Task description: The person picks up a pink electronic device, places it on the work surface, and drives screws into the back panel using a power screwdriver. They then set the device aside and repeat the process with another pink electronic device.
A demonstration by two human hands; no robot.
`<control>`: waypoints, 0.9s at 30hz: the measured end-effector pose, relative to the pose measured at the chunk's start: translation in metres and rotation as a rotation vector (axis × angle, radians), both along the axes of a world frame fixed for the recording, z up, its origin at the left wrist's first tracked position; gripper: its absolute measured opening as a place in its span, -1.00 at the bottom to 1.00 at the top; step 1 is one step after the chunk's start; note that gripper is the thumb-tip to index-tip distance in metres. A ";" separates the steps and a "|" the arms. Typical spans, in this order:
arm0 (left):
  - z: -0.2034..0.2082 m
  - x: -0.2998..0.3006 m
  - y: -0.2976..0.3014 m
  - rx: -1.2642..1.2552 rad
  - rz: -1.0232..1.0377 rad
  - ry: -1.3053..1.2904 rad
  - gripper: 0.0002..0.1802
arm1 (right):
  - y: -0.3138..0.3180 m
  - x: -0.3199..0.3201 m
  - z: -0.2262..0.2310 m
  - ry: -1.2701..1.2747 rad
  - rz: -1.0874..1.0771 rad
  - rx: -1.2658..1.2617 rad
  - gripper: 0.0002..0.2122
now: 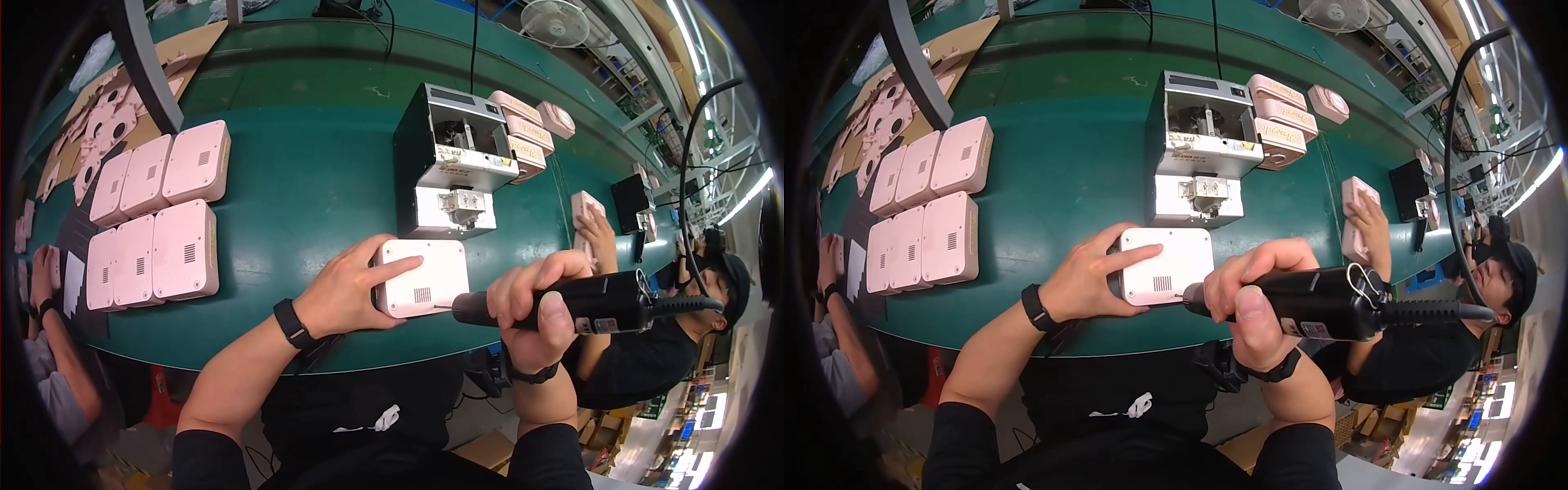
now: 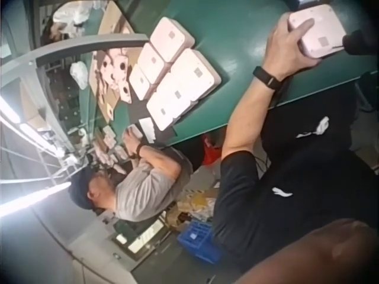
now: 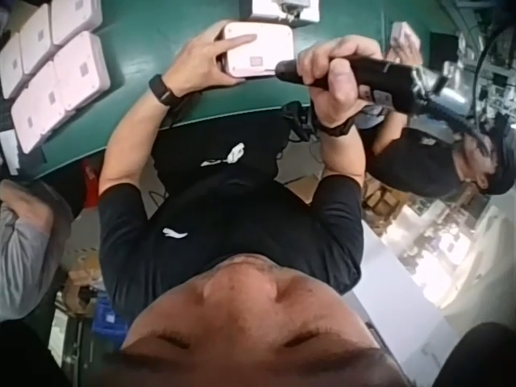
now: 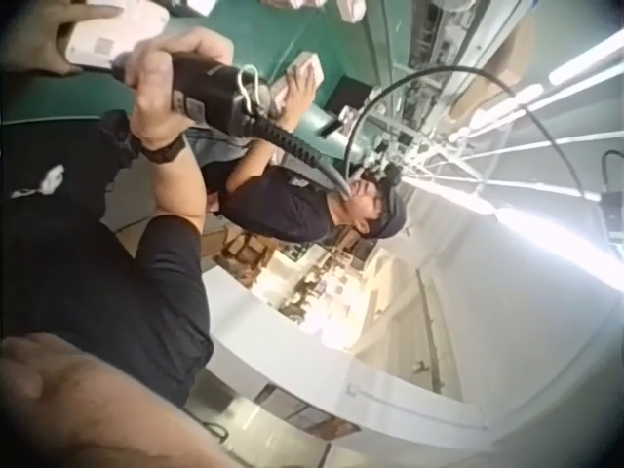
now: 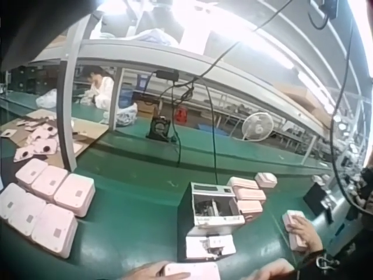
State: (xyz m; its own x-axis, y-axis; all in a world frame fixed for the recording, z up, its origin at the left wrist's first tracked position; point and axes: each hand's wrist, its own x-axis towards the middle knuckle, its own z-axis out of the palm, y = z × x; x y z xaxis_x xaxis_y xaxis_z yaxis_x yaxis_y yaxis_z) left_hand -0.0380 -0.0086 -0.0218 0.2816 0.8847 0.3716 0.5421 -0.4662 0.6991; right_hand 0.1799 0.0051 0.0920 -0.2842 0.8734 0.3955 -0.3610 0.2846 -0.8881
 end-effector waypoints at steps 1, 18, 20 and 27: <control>-0.002 -0.005 -0.004 0.004 0.000 -0.037 -0.17 | -0.001 -0.006 -0.003 -0.005 -0.013 0.000 -0.75; -0.089 0.014 0.058 0.078 -0.184 -0.031 -0.07 | -0.007 0.002 0.013 0.019 0.216 0.084 -0.85; -0.058 0.007 0.037 0.089 -0.195 -0.026 -0.06 | 0.010 0.009 0.007 0.026 0.233 0.058 -0.84; -0.019 0.017 0.003 0.042 -0.147 -0.044 -0.04 | 0.028 0.042 0.013 0.207 0.208 -0.123 -0.84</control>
